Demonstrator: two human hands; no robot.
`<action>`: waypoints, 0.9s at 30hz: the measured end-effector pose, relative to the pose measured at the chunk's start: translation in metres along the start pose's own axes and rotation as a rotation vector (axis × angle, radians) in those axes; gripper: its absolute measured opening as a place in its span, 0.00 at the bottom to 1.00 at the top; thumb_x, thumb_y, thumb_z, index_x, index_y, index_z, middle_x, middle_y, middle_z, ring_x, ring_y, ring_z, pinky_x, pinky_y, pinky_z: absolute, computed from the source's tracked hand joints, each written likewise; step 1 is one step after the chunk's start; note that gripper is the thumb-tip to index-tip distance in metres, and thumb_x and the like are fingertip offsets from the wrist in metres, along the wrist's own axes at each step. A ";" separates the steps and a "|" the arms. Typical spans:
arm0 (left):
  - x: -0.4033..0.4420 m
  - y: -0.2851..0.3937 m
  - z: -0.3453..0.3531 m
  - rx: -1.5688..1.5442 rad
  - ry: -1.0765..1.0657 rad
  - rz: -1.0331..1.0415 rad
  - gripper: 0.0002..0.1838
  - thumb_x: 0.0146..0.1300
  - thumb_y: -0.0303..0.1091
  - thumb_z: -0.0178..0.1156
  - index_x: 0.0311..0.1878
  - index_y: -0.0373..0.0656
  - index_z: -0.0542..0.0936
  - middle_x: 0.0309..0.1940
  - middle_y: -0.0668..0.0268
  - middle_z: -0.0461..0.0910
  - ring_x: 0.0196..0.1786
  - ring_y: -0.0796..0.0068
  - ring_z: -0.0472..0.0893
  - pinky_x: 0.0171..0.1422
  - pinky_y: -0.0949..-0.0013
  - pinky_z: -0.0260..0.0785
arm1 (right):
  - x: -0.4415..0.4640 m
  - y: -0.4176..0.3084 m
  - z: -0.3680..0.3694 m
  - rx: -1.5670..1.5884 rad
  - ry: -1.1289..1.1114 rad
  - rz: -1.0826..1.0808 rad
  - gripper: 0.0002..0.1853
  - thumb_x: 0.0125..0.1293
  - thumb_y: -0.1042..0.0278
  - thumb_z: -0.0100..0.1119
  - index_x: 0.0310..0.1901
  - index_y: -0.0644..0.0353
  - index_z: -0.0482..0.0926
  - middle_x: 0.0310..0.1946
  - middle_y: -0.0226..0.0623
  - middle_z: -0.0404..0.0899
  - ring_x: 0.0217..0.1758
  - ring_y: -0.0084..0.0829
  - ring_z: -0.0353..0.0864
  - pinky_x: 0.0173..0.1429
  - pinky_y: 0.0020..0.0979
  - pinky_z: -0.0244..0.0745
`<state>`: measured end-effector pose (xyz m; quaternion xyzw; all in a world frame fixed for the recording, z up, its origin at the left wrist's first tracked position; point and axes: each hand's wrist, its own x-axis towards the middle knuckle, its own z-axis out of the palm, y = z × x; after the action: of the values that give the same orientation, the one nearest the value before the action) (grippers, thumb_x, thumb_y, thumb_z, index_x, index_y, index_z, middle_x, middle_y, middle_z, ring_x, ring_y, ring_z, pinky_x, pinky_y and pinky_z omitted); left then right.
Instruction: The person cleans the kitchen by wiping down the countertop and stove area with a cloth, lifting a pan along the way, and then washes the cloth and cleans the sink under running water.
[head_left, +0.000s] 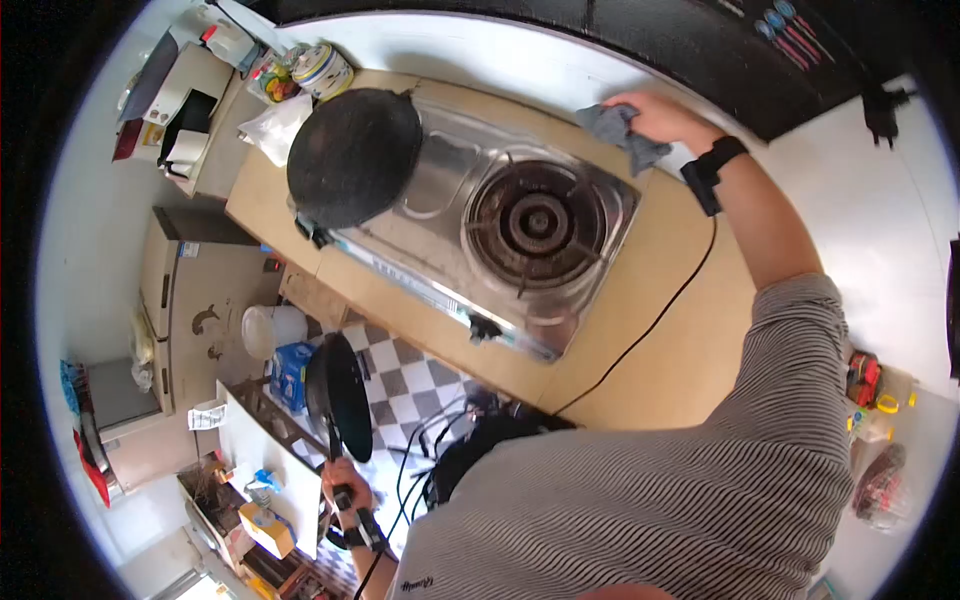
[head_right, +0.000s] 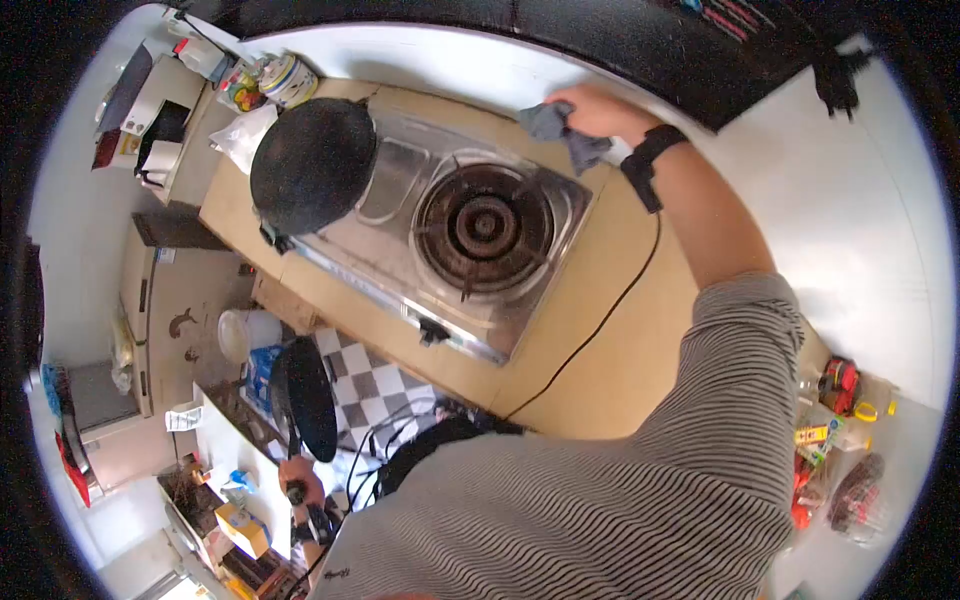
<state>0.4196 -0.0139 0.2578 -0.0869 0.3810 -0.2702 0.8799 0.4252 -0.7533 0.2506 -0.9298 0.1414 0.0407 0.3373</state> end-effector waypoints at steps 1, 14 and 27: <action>0.004 0.001 -0.011 -0.002 -0.048 0.019 0.10 0.59 0.33 0.55 0.24 0.48 0.66 0.19 0.72 0.68 0.22 0.82 0.72 0.30 0.73 0.71 | 0.022 -0.002 -0.003 -0.002 0.006 -0.005 0.23 0.49 0.83 0.46 0.50 0.60 0.75 0.41 0.43 0.79 0.43 0.34 0.77 0.47 0.32 0.70; -0.029 0.012 -0.044 0.087 0.122 0.131 0.13 0.59 0.35 0.56 0.38 0.35 0.68 0.18 0.75 0.70 0.18 0.85 0.70 0.25 0.79 0.71 | 0.071 -0.017 0.031 -0.356 -0.014 -0.131 0.19 0.51 0.76 0.48 0.46 0.60 0.77 0.45 0.50 0.76 0.49 0.48 0.74 0.52 0.41 0.68; -0.053 0.002 -0.033 0.040 0.178 0.110 0.10 0.66 0.34 0.48 0.41 0.35 0.68 0.20 0.77 0.66 0.20 0.90 0.70 0.27 0.81 0.67 | 0.126 -0.051 0.022 -0.384 -0.084 -0.138 0.24 0.49 0.79 0.48 0.52 0.59 0.74 0.46 0.46 0.77 0.50 0.40 0.76 0.55 0.32 0.67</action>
<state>0.3669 0.0187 0.2669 -0.0237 0.4564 -0.2359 0.8576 0.5609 -0.7314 0.2435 -0.9820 0.0528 0.0823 0.1614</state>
